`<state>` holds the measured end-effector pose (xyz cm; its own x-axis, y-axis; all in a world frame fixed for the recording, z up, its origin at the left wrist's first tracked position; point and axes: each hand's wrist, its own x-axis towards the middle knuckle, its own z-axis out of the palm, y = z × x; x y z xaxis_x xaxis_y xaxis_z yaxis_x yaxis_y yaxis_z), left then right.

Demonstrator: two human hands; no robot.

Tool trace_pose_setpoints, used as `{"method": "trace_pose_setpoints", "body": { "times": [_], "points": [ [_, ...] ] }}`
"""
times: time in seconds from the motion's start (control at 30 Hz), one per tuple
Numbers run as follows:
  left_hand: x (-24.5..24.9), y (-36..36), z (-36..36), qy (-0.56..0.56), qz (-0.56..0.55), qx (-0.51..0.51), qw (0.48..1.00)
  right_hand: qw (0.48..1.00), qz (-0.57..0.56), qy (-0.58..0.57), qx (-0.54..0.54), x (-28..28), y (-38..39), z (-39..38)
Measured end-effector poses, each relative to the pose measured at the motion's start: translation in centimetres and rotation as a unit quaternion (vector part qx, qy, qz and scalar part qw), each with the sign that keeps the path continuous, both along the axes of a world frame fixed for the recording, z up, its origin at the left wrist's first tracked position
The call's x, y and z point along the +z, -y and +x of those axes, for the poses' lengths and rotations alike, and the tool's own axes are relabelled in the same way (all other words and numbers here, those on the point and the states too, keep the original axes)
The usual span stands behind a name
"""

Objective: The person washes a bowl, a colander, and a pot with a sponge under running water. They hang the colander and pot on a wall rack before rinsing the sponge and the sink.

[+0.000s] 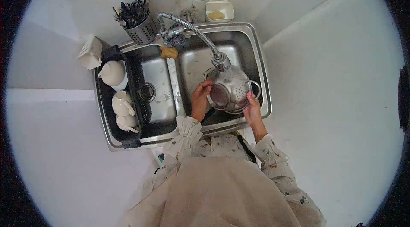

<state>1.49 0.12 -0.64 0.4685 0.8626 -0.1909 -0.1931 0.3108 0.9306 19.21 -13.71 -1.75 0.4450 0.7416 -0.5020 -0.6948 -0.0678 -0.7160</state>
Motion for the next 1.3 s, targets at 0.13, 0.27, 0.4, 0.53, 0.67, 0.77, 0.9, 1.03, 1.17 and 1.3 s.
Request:
{"method": "trace_pose_setpoints", "body": {
  "times": [0.13, 0.27, 0.4, 0.53, 0.67, 0.77, 0.9, 1.03, 1.17, 1.3],
  "points": [
    [-1.7, 0.5, -3.5, 0.028, -0.066, 0.032, 0.997, 0.996, -0.048, 0.065, -0.026, 3.2, -0.9, -5.4],
    [-2.0, 0.0, -6.0, 0.051, -0.085, 0.051, 0.994, 0.993, -0.051, 0.104, -0.035, 4.5, -1.7, -8.9],
    [0.9, -1.6, -7.3, 0.101, -0.039, 0.056, 0.992, 0.978, -0.053, 0.203, 0.007, 7.8, -2.5, -10.5],
    [3.1, -2.7, -9.3, 0.123, -0.096, 0.044, 0.987, 0.962, -0.020, 0.242, 0.125, 13.0, -3.3, -11.4],
    [4.5, -3.2, -10.1, 0.142, -0.101, 0.069, 0.982, 0.927, -0.014, 0.331, 0.176, 13.4, -3.7, -11.7],
    [4.9, -3.3, -10.4, 0.164, -0.081, 0.067, 0.981, 0.906, -0.014, 0.386, 0.172, 13.8, -4.0, -12.8],
    [7.4, -4.2, -10.0, 0.024, -0.024, 0.060, 0.998, 0.866, -0.030, 0.487, 0.110, 17.7, -5.8, -13.0],
    [9.7, -4.9, -10.6, 0.107, 0.040, 0.032, 0.993, 0.835, -0.018, 0.547, 0.053, 16.6, -5.1, -12.2],
    [11.8, -6.3, -9.5, 0.125, -0.007, 0.009, 0.992, 0.869, -0.030, 0.488, 0.082, 16.9, -5.7, -10.2],
    [14.0, -8.4, -7.6, 0.040, 0.079, -0.055, 0.995, 0.898, 0.015, 0.438, 0.045, 19.1, -7.3, -9.2]
  ]
}}
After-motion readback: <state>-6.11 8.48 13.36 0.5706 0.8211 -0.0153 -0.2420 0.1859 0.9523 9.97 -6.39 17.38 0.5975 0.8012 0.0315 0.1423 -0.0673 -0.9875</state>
